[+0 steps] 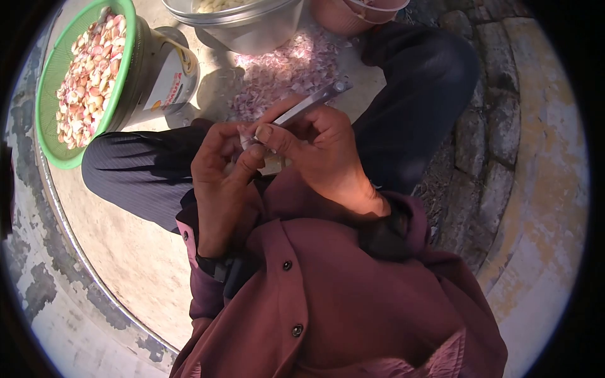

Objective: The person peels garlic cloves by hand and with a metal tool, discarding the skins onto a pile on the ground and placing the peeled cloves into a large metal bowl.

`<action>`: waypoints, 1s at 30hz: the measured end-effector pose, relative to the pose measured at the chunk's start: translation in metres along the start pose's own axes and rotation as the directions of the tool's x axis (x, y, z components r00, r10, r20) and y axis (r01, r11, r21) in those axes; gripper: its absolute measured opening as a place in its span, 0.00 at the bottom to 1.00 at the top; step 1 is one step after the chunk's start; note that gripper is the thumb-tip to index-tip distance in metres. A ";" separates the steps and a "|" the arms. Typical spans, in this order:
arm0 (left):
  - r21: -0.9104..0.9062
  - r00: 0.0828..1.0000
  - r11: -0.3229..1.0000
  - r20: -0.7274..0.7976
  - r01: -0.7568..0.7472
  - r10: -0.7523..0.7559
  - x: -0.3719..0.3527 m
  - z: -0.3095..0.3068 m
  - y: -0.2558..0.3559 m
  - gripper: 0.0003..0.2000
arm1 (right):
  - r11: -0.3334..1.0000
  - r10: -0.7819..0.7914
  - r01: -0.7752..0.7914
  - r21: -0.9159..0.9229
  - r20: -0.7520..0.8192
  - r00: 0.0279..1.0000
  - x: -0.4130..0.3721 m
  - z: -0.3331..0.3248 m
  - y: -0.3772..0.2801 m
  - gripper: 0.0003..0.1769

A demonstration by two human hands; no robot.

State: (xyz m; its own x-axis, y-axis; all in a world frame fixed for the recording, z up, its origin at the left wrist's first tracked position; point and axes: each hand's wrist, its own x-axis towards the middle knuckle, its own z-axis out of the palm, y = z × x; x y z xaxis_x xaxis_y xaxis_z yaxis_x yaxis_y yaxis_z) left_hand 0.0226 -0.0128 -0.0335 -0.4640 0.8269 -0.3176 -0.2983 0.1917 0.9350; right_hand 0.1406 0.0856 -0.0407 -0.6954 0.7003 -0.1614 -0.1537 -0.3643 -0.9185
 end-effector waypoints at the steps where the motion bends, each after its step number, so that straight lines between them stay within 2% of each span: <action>1: -0.014 1.000 1.000 -0.007 0.016 -0.016 0.000 0.002 0.006 0.04 | 0.996 0.071 -0.070 0.054 -0.017 0.997 0.000 0.000 -0.003 0.07; 3: -0.029 0.999 0.999 -0.016 0.031 -0.031 -0.001 0.002 0.009 0.05 | 0.998 0.043 -0.042 0.042 -0.025 0.999 0.001 -0.004 0.000 0.07; 5: -0.122 0.996 0.990 0.069 0.069 -0.061 -0.002 -0.005 0.007 0.06 | 0.999 0.015 -0.014 0.031 -0.033 0.999 0.005 -0.009 0.002 0.07; 7: -0.139 0.996 0.989 0.076 0.052 -0.042 -0.002 -0.009 0.007 0.06 | 0.998 -0.047 0.054 0.025 -0.209 0.977 0.012 -0.018 0.003 0.07; 8: -0.154 0.996 0.987 0.085 0.039 -0.026 -0.003 -0.011 0.007 0.05 | 0.998 -0.059 0.061 -0.001 -0.230 0.971 0.014 -0.023 0.004 0.08; 12: -0.288 0.998 0.956 0.050 0.055 -0.042 -0.002 -0.008 0.011 0.05 | 0.989 -0.106 0.080 -0.128 -0.216 0.971 0.012 -0.026 0.006 0.08; 14: -0.191 0.994 0.976 0.046 0.107 -0.100 -0.001 -0.009 0.015 0.05 | 0.997 0.043 -0.035 0.063 -0.141 0.989 0.007 -0.014 0.000 0.08; 15: -0.193 0.993 0.975 0.051 0.111 -0.103 -0.001 -0.008 0.015 0.05 | 0.990 0.058 -0.049 0.135 -0.064 0.996 0.005 -0.011 -0.002 0.08; 18: -0.127 0.995 0.988 0.054 0.088 -0.082 -0.001 -0.006 0.014 0.04 | 0.976 0.099 -0.097 0.193 0.001 0.995 0.001 -0.009 -0.003 0.08; 26: -0.059 0.994 0.997 0.101 0.051 -0.044 0.002 -0.012 0.013 0.04 | 0.968 0.137 -0.133 0.211 -0.007 0.991 -0.004 -0.008 -0.008 0.08; 27: -0.058 0.994 0.997 0.100 0.051 -0.045 0.002 -0.012 0.013 0.04 | 0.971 0.129 -0.128 0.204 0.013 0.992 -0.005 -0.009 -0.008 0.08; 28: -0.130 0.992 0.989 0.108 0.075 -0.061 0.002 -0.012 0.013 0.04 | 0.971 0.128 -0.128 0.204 0.012 0.992 -0.005 -0.010 -0.007 0.08; 30: -0.203 0.990 0.974 0.117 0.098 -0.075 0.002 -0.012 0.011 0.04 | 0.888 0.214 -0.236 0.394 0.099 0.972 -0.007 -0.012 -0.003 0.09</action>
State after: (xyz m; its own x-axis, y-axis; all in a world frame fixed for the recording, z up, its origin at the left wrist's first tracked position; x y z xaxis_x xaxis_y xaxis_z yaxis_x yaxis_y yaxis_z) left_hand 0.0081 -0.0154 -0.0257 -0.3396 0.8663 -0.3664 -0.5057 0.1602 0.8477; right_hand 0.1546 0.0893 -0.0415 -0.7781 0.5418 -0.3180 -0.2492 -0.7308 -0.6354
